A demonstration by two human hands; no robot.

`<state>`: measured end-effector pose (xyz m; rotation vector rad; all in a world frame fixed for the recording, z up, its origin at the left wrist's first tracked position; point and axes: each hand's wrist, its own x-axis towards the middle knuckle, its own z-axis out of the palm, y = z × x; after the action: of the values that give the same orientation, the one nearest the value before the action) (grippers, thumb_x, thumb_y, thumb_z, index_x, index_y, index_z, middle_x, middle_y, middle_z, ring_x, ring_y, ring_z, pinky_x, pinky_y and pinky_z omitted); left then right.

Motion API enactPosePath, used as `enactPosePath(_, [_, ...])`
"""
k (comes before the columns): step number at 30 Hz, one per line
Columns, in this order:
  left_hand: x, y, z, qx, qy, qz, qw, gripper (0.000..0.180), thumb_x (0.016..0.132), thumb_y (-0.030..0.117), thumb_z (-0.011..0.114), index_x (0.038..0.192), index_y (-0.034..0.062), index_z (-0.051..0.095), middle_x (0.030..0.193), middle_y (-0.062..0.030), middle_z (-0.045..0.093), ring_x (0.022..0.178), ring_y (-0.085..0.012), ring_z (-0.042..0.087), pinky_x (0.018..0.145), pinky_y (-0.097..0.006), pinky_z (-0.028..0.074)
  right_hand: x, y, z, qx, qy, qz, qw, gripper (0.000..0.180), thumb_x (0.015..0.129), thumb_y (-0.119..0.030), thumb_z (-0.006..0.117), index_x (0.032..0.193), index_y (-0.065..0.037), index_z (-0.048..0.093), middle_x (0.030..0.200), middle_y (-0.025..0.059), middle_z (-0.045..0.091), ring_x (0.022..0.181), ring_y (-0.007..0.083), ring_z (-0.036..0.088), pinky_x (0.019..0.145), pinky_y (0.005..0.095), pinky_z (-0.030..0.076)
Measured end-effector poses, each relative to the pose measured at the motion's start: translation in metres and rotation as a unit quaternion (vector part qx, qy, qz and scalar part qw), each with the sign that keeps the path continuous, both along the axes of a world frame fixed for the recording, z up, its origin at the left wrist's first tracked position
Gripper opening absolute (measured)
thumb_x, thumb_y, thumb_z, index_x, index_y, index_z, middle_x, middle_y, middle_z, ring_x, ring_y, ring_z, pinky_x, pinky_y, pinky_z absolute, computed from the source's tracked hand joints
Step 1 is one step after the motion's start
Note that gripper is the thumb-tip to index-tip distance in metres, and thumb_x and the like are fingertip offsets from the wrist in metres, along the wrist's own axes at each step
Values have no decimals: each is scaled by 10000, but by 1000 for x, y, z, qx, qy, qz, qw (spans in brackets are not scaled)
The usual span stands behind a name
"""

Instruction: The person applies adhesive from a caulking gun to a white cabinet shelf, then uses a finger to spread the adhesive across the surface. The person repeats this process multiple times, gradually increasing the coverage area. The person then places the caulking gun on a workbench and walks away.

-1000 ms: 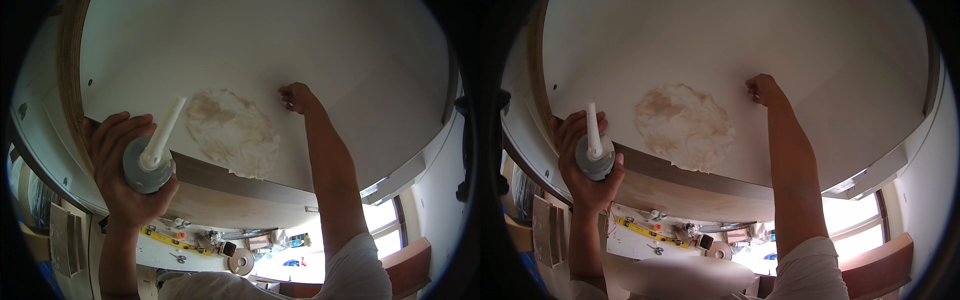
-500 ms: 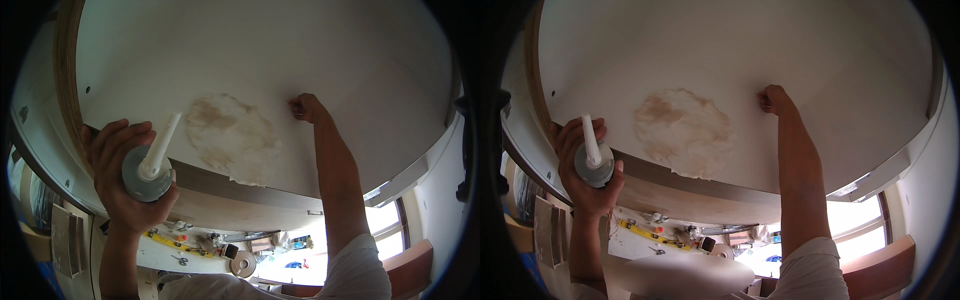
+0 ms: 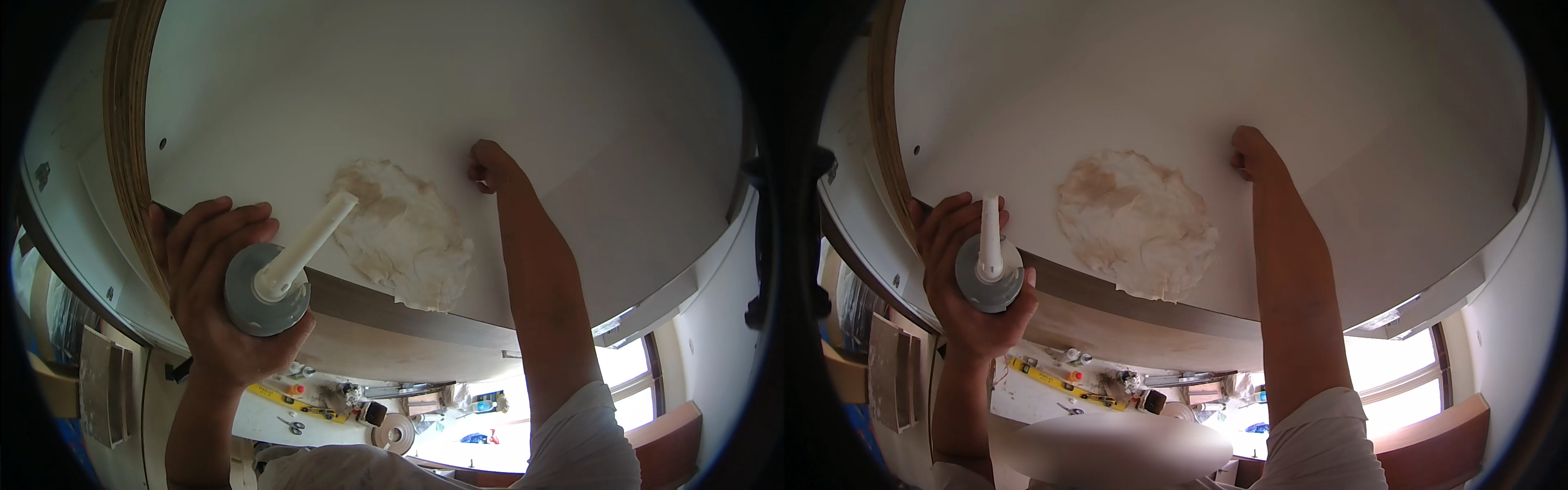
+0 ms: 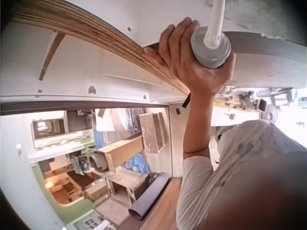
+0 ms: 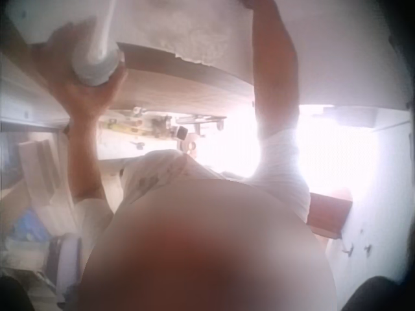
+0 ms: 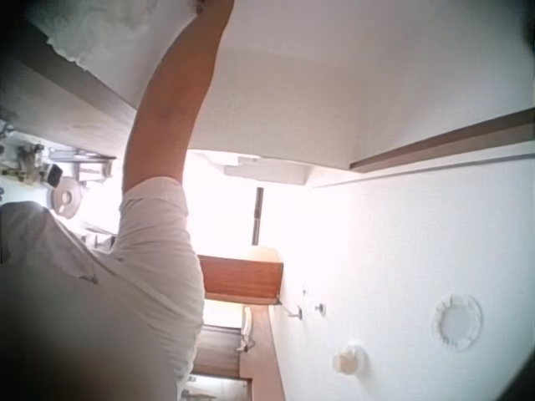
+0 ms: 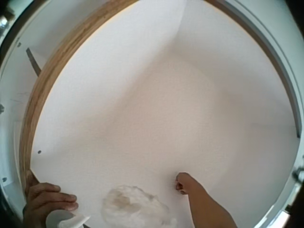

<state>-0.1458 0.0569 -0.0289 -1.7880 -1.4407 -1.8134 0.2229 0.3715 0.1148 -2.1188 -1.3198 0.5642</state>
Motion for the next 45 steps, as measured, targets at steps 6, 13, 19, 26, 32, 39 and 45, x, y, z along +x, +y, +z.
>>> enactPosePath(6, [1, 0, -1, 6, 5, 6, 1000, 563, 577, 248, 757, 1124, 130, 695, 1178, -19, 707, 1281, -298, 567, 1269, -575, 163, -56, 2, -5, -15, -26, 6, 1000, 92, 908, -212, 536, 967, -150, 502, 782, 26, 460, 587, 177, 435, 577, 423, 358])
enactPosePath(13, [1, -1, 0, 4, 15, 15, 1000, 514, 614, 237, 758, 1114, 136, 695, 1192, -10, 698, 1291, -286, 563, 1271, -579, 158, -56, -28, 20, -39, 136, 130, 981, 157, 944, -224, 561, 1022, -110, 637, 799, 11, 520, 662, 161, 485, 696, 424, 432])
enactPosePath(19, [6, -3, 4, 15, -5, 8, 1000, 525, 632, 199, 780, 1144, 139, 678, 1208, -22, 679, 1296, -295, 554, 1270, -585, 155, -50, -157, 52, 73, 95, 275, 954, 145, 955, -154, 577, 931, -65, 689, 831, -4, 582, 721, 126, 519, 772, 309, 477])
enactPosePath(26, [11, -9, 6, -13, 12, 27, 999, 547, 654, 121, 780, 1185, 110, 655, 1223, -42, 668, 1310, -321, 541, 1270, -605, 154, -84, -322, -28, 214, -101, 485, 842, 326, 916, -67, 754, 1241, -79, 736, 968, 51, 636, 813, 136, 620, 712, 278, 516])
enactPosePath(32, [14, -7, 6, 26, 8, 7, 1000, 573, 684, 132, 780, 1233, 82, 624, 1201, -53, 686, 1324, -339, 527, 1260, -597, 178, -72, -310, -43, 267, -30, 475, 838, 137, 897, -31, 756, 1026, -20, 714, 910, 80, 602, 762, 171, 626, 654, 301, 501])
enactPosePath(39, [16, -22, 23, -68, -161, -60, 983, 440, 753, 70, 807, 1161, 51, 642, 1132, -87, 695, 1162, -276, 638, 1100, -481, 451, -76, -323, -41, 315, 7, 363, 877, 227, 842, -14, 805, 839, -36, 579, 884, 56, 606, 786, 100, 604, 678, 294, 513])
enactPosePath(45, [19, -83, 57, 108, -468, -328, 813, 307, 922, 158, 731, 1184, 48, 614, 987, -58, 652, 919, -195, 661, 830, -354, 564, 6, -389, -64, 152, 153, 607, 765, 244, 865, -95, 825, 1047, -8, 687, 1051, 114, 682, 974, 212, 673, 931, 344, 541])
